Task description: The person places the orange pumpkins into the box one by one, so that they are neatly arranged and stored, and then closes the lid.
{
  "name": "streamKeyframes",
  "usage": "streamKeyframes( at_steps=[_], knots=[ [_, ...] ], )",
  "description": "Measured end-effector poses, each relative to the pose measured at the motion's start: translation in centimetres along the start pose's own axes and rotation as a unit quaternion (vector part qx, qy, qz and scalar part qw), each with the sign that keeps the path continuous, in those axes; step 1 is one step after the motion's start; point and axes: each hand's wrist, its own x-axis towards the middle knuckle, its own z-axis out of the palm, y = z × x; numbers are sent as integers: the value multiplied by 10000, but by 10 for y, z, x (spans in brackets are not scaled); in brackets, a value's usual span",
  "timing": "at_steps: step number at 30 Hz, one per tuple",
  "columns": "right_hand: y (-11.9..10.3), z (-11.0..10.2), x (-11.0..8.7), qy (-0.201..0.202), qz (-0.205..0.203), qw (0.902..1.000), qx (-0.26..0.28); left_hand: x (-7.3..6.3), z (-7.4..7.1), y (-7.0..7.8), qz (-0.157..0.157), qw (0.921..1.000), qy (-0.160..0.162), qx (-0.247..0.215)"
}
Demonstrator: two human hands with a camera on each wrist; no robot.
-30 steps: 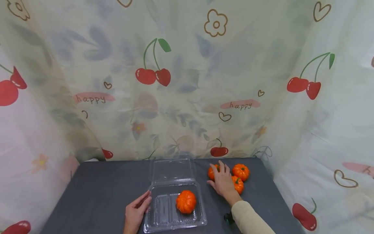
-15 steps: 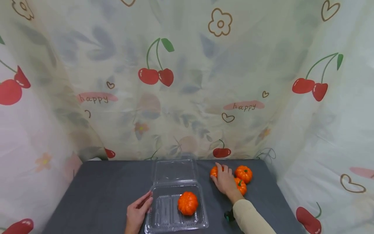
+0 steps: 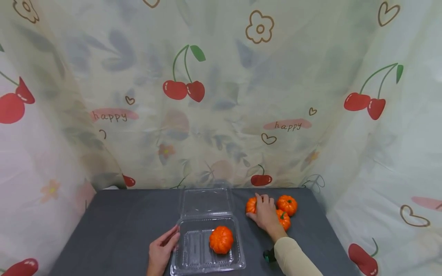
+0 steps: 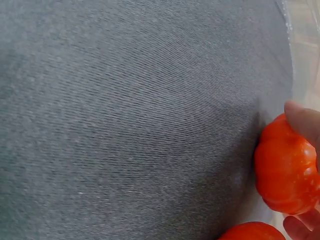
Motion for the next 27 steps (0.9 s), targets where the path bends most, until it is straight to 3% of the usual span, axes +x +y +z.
streamKeyframes(
  at_steps=[11,17,27],
  knots=[
    [-1,2,-11,-357,43,9958,841,-2,1,-4,100,9998,23,-141],
    [-3,3,-16,-571,-8,9937,962,-3,1,-3,97,9998,10,-150],
    [-13,-5,-19,-543,169,9878,1450,-1,0,-3,111,9999,21,-106]
  ],
)
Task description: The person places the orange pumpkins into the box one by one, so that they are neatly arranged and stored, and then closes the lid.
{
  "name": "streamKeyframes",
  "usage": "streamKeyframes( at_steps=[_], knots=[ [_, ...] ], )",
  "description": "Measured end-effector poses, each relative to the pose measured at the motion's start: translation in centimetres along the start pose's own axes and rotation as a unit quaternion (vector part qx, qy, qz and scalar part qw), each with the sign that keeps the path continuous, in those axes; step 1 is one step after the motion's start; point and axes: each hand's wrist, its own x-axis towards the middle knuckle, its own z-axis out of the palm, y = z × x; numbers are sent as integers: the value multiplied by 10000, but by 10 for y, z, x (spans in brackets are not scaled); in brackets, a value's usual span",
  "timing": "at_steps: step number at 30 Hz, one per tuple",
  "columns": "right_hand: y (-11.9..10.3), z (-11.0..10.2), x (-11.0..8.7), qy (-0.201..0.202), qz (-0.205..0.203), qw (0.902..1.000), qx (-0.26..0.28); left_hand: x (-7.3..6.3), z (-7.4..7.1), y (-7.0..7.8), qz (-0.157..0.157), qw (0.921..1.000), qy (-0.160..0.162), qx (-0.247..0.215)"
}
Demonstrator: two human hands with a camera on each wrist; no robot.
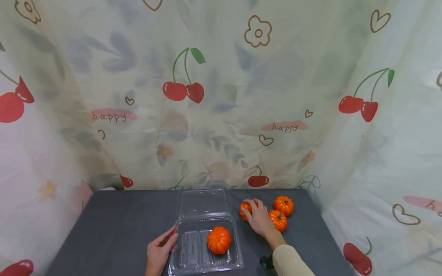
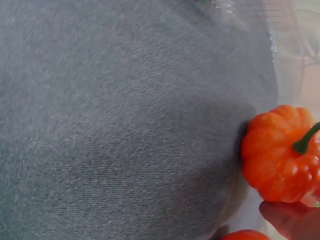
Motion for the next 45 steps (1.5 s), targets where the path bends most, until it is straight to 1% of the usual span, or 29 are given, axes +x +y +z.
streamKeyframes(
  at_steps=[2,5,8,11,16,23,26,29,32,36,40,43,45],
  knots=[
    [-1,0,0,31,-27,10000,34,1,0,-1,27,10000,17,0],
    [1,1,0,108,-96,9999,-78,1,1,-1,97,9999,9,-37],
    [3,2,0,222,-270,9992,-202,2,1,-1,99,9999,22,-45],
    [4,0,-1,254,-312,9989,-224,2,1,-1,72,10000,27,-34],
    [-1,-10,-2,340,-297,9988,-205,1,1,-1,59,10000,4,-44],
    [-8,-24,-5,705,-612,9952,-282,1,2,-4,123,9998,-25,-176],
    [-12,-30,-5,782,-738,9938,-277,1,2,-4,138,9997,-45,-218],
    [-18,-36,-6,805,-870,9925,-287,1,1,-2,95,9998,-34,-150],
    [-25,-41,-6,935,-1066,9895,-288,1,1,1,23,10000,-32,-72],
    [-36,-47,-6,1212,-1408,9822,-258,0,1,4,-97,9999,-55,-21],
    [-49,-54,-6,1275,-1606,9786,-148,0,0,4,-59,9999,-54,-76],
    [-59,-58,-7,1267,-1712,9771,21,0,0,2,-1,10000,-25,-36],
    [-65,-59,-7,1275,-1785,9756,94,1,1,1,-29,10000,-2,24]
  ],
)
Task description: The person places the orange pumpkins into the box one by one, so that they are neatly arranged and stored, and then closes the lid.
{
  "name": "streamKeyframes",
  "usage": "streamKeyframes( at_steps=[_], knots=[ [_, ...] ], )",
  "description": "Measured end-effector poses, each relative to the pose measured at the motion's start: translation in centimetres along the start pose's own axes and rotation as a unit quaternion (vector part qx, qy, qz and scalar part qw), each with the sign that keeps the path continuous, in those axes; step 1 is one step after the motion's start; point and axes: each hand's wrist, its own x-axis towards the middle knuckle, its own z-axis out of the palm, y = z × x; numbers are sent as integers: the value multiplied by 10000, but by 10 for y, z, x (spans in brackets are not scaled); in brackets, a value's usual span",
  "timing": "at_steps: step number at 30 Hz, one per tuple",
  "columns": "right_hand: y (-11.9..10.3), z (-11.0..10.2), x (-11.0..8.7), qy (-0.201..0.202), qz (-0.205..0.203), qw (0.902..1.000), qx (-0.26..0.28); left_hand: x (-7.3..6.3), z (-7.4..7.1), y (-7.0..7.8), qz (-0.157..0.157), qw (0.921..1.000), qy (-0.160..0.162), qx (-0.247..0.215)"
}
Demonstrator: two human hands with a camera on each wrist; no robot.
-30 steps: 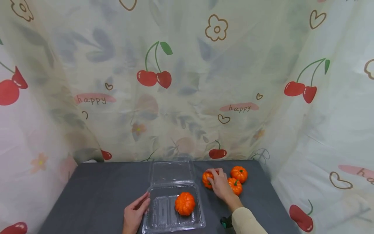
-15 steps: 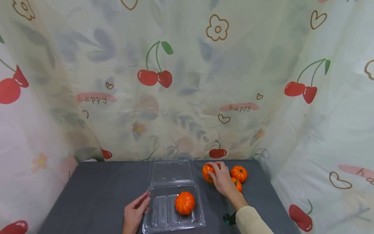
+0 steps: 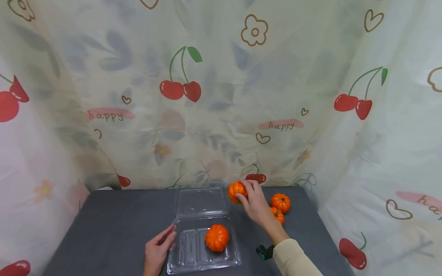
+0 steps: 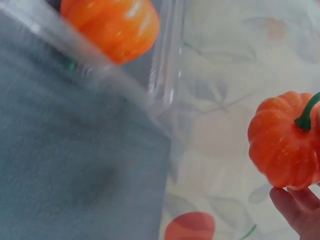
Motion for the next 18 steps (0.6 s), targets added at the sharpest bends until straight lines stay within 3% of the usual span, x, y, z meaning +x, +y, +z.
streamKeyframes(
  at_steps=[10,18],
  knots=[
    [-28,1,3,-64,-280,9993,226,-1,0,0,108,9999,46,4],
    [-43,10,-3,44,-539,9975,465,-1,1,2,12,9999,39,141]
  ],
)
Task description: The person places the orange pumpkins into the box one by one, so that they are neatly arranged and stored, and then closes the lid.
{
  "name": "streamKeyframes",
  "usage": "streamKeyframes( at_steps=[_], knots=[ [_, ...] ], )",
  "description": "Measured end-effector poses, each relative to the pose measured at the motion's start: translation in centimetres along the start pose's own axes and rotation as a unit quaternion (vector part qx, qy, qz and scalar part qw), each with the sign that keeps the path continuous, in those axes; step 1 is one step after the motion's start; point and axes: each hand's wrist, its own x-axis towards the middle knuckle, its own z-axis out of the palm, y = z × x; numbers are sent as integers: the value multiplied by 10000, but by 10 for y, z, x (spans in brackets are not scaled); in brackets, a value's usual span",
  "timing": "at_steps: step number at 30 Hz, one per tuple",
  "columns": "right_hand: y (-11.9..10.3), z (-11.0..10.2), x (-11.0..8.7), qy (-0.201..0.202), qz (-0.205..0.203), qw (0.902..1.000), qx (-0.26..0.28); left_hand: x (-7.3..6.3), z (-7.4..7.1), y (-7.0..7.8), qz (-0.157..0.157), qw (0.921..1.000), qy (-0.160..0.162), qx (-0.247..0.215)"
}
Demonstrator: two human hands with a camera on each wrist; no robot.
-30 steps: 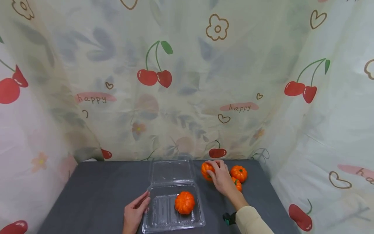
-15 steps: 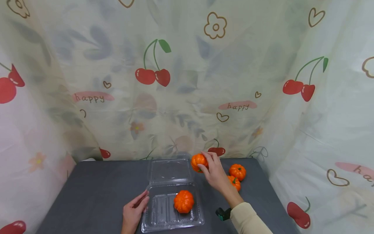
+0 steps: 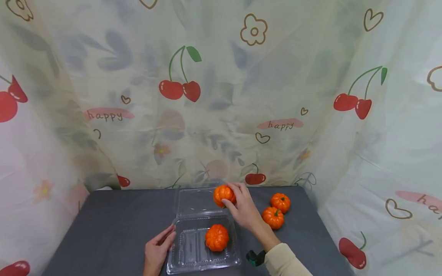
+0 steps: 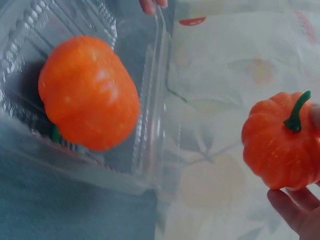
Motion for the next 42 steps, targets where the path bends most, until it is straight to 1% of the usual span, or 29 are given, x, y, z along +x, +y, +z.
streamKeyframes(
  at_steps=[3,8,14,21,24,30,33,40,42],
  knots=[
    [-4,6,-3,24,-51,10000,65,0,0,0,-61,9999,9,134],
    [-11,14,-9,-79,-93,9998,161,1,-1,1,-176,9997,-58,167],
    [-21,25,-13,-324,-190,9984,432,1,-3,3,-109,9998,-137,121],
    [-30,41,-22,-696,-137,9955,627,1,-3,4,-106,9995,-224,174],
    [-33,48,-26,-811,-141,9943,674,2,-5,4,-107,9995,-259,111],
    [-37,58,-33,-1043,-93,9913,796,2,-5,3,-9,9997,-222,48],
    [-38,62,-37,-1128,-80,9909,728,2,-5,4,0,9996,-259,83],
    [-37,78,-47,-1071,-447,9926,347,2,-3,4,-54,9995,-283,129],
    [-37,83,-49,-1100,-482,9924,285,2,-3,3,-42,9995,-278,135]
  ],
)
